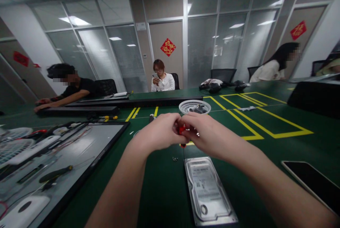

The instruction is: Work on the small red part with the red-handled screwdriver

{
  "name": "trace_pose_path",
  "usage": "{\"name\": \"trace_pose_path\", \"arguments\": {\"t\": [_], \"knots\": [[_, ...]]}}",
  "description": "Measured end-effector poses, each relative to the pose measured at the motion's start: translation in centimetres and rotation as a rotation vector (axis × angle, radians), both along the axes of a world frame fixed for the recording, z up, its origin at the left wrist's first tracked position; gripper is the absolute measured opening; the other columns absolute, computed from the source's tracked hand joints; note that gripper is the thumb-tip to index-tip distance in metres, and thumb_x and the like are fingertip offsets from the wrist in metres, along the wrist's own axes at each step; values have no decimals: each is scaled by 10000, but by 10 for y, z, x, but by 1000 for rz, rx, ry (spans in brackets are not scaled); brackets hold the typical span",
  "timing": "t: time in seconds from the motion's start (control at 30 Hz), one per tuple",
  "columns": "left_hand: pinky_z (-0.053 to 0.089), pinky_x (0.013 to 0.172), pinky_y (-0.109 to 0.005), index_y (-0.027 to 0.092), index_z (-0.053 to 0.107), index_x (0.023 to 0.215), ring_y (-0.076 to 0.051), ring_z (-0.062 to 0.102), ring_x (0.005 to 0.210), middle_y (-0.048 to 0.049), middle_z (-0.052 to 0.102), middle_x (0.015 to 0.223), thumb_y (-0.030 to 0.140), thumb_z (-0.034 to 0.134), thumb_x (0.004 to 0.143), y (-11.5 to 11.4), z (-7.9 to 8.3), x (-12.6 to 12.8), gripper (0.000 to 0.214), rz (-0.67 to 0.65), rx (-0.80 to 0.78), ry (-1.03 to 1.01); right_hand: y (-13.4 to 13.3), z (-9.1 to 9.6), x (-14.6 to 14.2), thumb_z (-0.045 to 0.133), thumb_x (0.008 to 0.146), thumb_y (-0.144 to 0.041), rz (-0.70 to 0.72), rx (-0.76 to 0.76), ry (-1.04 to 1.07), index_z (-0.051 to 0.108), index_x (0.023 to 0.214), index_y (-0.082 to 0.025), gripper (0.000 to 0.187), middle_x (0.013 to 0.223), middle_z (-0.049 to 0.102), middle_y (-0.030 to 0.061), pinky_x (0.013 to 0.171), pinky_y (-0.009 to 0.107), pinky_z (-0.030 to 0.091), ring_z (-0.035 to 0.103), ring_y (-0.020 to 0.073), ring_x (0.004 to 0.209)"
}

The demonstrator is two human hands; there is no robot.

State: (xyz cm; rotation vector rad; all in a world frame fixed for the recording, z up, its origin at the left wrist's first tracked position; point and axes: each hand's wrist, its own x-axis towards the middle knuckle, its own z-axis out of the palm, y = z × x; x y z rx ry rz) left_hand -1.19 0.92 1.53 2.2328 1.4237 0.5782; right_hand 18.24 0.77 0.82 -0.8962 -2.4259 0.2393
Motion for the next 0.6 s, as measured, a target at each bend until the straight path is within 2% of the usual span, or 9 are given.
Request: {"name": "trace_pose_path", "arguments": {"t": [0.13, 0.27, 0.33, 0.47, 0.6], "knots": [[516, 645, -296, 202, 697, 1040, -210, 698, 783, -24, 757, 895, 263, 787, 717, 2, -1, 2, 341, -39, -48, -40, 1, 1, 2, 687, 933, -153, -80, 23, 2, 708, 986, -192, 69, 965, 687, 47, 740, 294, 409, 603, 183, 851], [513, 667, -295, 201, 694, 996, -201, 697, 797, -29, 759, 926, 233, 724, 756, 0, 0, 1, 243, -74, 15, -10, -2, 2, 3, 622, 946, -73, 1, -6, 14, 716, 1045, -207, 191, 1023, 686, 48, 811, 298, 432, 618, 183, 925], [498, 642, -293, 203, 681, 975, -202, 687, 782, -21, 748, 902, 250, 751, 737, 0, -1, -1, 253, -56, 30, 14, -2, 2, 2, 567, 959, -47, 30, -22, 12, 725, 1004, -202, 226, 1019, 680, 52, 808, 297, 434, 616, 177, 910], [496, 633, -291, 207, 676, 1008, -209, 687, 786, -11, 747, 900, 306, 826, 697, 3, -3, 0, 359, -51, -17, -27, 0, 2, 0, 614, 960, -105, -9, -10, 1, 729, 976, -193, 146, 972, 675, 49, 762, 299, 423, 606, 176, 853], [518, 699, -297, 192, 707, 1039, -206, 696, 816, -31, 765, 940, 236, 770, 733, 4, -2, 1, 316, -86, -20, -32, 0, 2, 1, 672, 962, -172, -30, 4, 19, 743, 1031, -206, 105, 972, 683, 47, 775, 306, 424, 615, 189, 880]]}}
